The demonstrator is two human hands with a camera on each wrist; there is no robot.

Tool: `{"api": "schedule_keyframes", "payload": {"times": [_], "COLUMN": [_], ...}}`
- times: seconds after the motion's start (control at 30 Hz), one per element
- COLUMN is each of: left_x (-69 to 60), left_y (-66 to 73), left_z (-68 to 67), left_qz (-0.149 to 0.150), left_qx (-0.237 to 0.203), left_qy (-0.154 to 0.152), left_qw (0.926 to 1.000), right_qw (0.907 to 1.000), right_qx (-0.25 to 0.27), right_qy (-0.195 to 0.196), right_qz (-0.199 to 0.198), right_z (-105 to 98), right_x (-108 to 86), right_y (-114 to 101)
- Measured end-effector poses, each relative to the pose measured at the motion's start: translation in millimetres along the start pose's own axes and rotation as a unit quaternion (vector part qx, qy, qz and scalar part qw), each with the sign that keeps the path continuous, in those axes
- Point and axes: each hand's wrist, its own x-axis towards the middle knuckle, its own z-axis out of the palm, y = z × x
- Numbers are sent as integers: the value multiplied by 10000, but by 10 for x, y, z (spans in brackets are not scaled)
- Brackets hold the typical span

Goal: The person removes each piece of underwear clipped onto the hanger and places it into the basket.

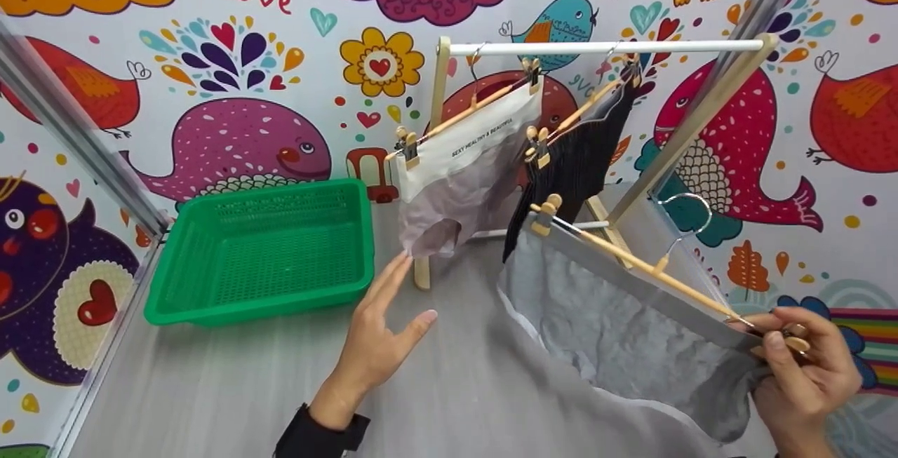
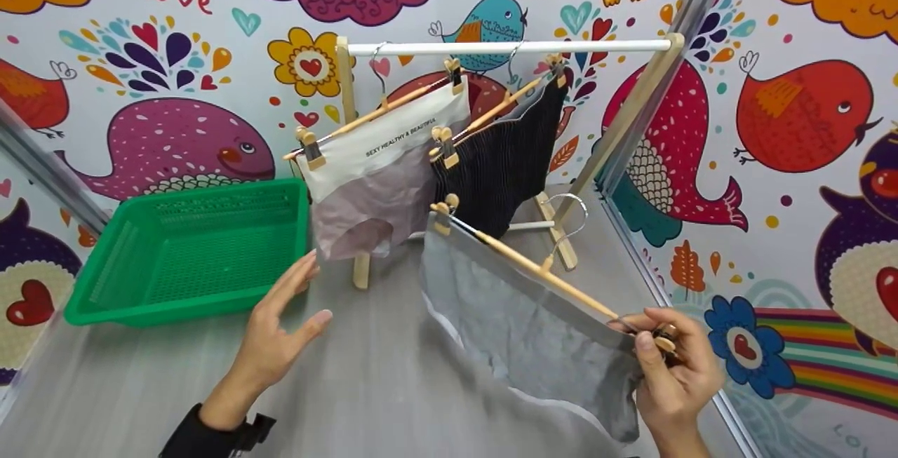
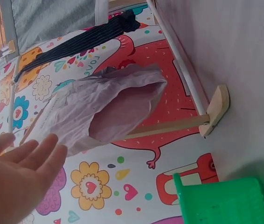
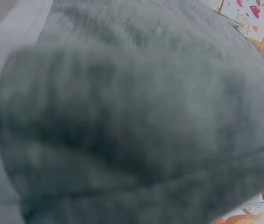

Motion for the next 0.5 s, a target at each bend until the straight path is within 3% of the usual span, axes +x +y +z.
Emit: {"api": "schedule_keyframes", "payload": {"times": [0.13, 0.23, 0.5], "left_x": [63, 129, 315], "left_y": [59, 114, 308], "left_z": [-14, -31, -88], "left_qz": [-241, -259, -191], "left_qx": [-454, -629, -368], "left_qy": [-148, -265, -703], "left_qw": [9986, 9973, 9967], "right_qw": [9998, 9998, 9948], "right_qx": [33, 128, 995], "right_qy": [133, 126, -139], "right_qz": [168, 126, -178], "right_z": [60, 118, 319], "right_x": [0, 11, 40], "right_y": [9, 42, 187]}}
